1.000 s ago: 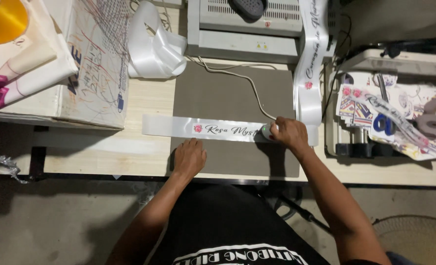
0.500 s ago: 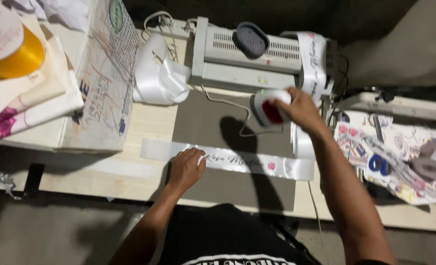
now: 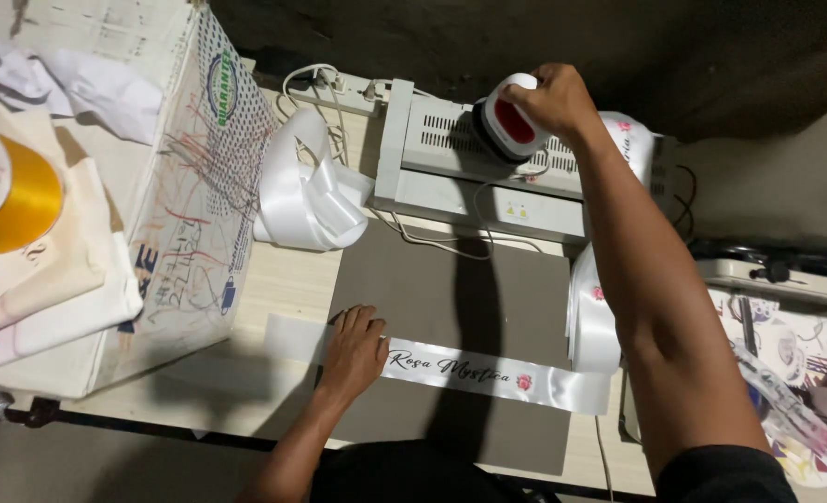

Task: The person irons printed designs onto white satin sashes. They place a printed design on a sash, press it with an iron, and then peel off the backing. This process is repeated for multiple sashes with different printed phrases.

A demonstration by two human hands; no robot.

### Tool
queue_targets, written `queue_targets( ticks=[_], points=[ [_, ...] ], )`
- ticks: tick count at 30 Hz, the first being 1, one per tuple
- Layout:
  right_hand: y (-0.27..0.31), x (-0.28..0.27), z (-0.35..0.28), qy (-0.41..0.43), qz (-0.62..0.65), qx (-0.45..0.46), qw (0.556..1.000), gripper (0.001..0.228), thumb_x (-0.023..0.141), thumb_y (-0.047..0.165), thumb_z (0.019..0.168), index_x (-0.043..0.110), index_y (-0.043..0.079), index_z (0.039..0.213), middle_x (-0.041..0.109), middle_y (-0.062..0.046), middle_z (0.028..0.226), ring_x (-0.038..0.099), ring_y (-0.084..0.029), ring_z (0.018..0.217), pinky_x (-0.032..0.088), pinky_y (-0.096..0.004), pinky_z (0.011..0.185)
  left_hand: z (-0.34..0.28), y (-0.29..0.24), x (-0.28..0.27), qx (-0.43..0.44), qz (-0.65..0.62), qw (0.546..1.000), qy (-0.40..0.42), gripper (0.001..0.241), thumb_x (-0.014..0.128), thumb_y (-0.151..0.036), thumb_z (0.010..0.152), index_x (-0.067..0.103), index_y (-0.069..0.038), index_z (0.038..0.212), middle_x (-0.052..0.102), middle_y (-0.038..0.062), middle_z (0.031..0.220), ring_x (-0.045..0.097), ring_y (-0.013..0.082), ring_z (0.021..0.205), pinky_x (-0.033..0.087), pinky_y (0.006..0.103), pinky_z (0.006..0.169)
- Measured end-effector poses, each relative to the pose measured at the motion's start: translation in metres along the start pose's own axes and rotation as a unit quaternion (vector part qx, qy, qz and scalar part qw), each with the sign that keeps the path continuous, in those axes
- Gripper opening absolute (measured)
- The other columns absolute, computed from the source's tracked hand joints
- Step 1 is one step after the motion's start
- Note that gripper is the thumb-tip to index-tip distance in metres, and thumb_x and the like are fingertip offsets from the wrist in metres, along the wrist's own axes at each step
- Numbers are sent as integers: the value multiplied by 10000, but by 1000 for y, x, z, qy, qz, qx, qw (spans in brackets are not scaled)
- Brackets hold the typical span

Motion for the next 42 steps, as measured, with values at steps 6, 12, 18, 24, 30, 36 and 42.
queue_targets(
  ticks=[6,12,18,24,30,36,42],
  points=[
    [-5,16,9,28,-76,-31,996,498,805,390,832,726,-80,980,744,-218,874,726,-280,772,571,-399,698,7,-6,-7,-17,-7,1000,18,255,707,-122,856,680,35,1055,568,227,1222,499,399,1231,368,535,1086],
    [-30,28,17,-46,-143,-95,984,548,815,466,836,714,-51,985,713,-279,930,701,-410,850,555,-472,742,6,-7,-3,-17,10,999,25,272,718,-141,852,679,33,1057,560,239,1214,500,401,1208,345,551,1090],
    [25,14,-53,-215,-148,-265,928,476,802,354,924,673,-54,1132,619,-280,1047,575,-445,1000,492,-523,849,9,-11,0,-31,30,999,31,301,724,-153,833,679,39,1061,569,242,1197,504,401,1207,331,562,1101],
    [17,56,-156,-141,22,-164,976,212,697,205,989,693,31,1109,716,-146,995,686,-266,837,536,-375,715,8,2,-3,-22,-2,1000,11,261,698,-115,870,671,20,1092,629,189,1162,565,359,1160,397,488,1067],
    [-18,164,-304,42,41,-84,995,157,714,196,883,736,59,957,752,-148,925,714,-331,837,554,-401,736,-15,15,-2,6,-25,999,-32,260,714,-122,864,678,4,1089,630,170,1135,570,361,1118,414,491,998],
    [-13,212,-387,98,-13,-29,995,181,716,202,890,732,63,1003,716,-153,987,682,-381,910,538,-453,782,-60,5,-15,-45,-2,998,-40,244,725,-134,861,680,-1,1061,614,137,1088,576,323,1064,428,489,957],
    [14,231,-414,52,-38,-202,977,193,711,123,835,724,36,1006,682,-169,958,646,-389,898,523,-468,790,-92,8,-18,-8,-11,999,-37,281,737,-119,818,674,11,1060,614,169,1170,556,351,1172,419,483,1005]
  ],
)
Point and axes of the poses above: each hand's wrist, its own z-axis towards the middle knuckle, its own x-axis out of the palm, y = z × x, the point moved 1 cm from there along z, towards the middle knuckle
